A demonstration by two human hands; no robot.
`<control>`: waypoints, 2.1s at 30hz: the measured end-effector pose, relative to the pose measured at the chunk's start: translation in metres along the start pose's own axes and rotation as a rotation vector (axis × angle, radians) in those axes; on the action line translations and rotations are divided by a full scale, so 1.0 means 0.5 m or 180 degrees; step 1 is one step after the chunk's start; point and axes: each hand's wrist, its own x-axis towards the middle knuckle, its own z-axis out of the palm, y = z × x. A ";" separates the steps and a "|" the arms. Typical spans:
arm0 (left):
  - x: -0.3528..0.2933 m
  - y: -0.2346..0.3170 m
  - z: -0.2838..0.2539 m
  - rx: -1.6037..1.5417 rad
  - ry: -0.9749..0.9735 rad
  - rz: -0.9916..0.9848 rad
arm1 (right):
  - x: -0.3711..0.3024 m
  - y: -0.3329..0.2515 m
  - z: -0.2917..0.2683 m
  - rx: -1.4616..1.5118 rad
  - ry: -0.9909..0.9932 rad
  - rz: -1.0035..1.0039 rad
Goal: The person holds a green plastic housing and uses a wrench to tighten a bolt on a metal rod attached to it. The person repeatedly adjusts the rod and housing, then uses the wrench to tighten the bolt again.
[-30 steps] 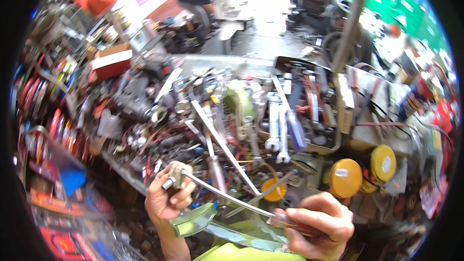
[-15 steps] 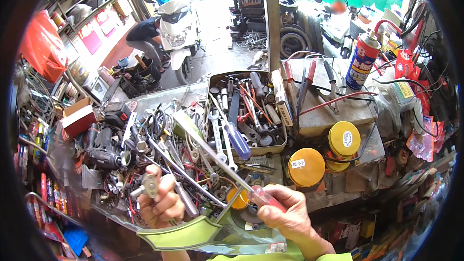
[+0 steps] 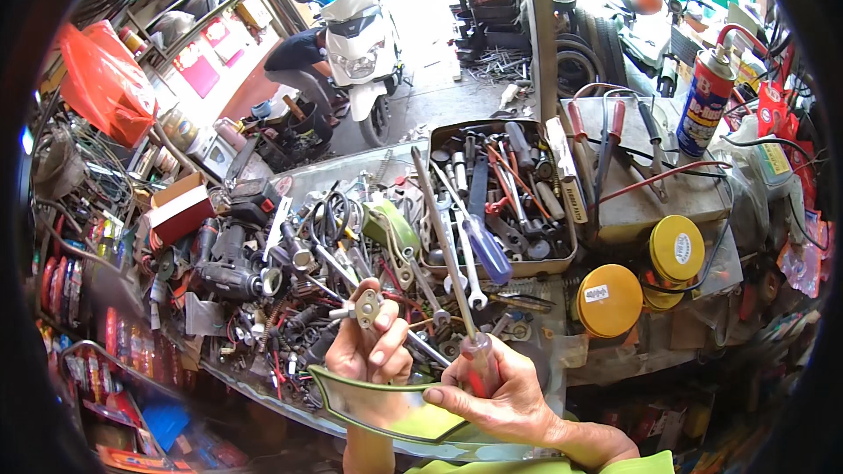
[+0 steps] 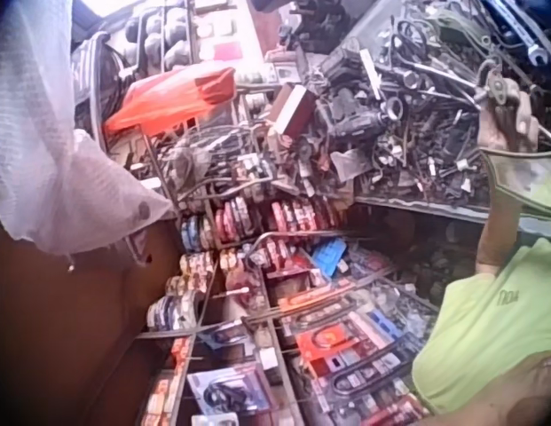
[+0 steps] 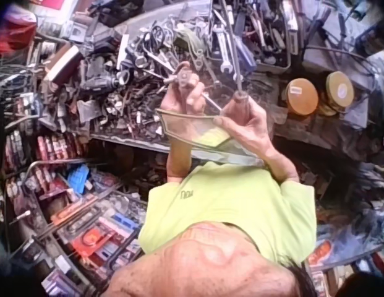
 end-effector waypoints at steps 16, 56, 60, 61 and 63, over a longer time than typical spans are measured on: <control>-0.030 0.178 0.224 0.2614 -0.0432 0.1515 | 0.047 -0.144 0.073 -0.0823 -0.0206 -0.1713; -0.051 0.195 0.219 0.5159 0.0920 0.2753 | 0.022 -0.170 0.056 -0.0179 -0.0454 -0.0492; -0.045 0.231 0.210 0.6049 0.0208 0.2101 | 0.023 -0.143 0.034 0.0480 -0.0286 0.0013; -0.042 0.232 0.214 0.6098 0.0135 0.2051 | 0.023 -0.145 0.033 0.0625 -0.0319 0.0251; -0.046 0.233 0.223 0.6201 -0.0016 0.1939 | 0.020 -0.147 0.024 0.0938 -0.0420 0.0805</control>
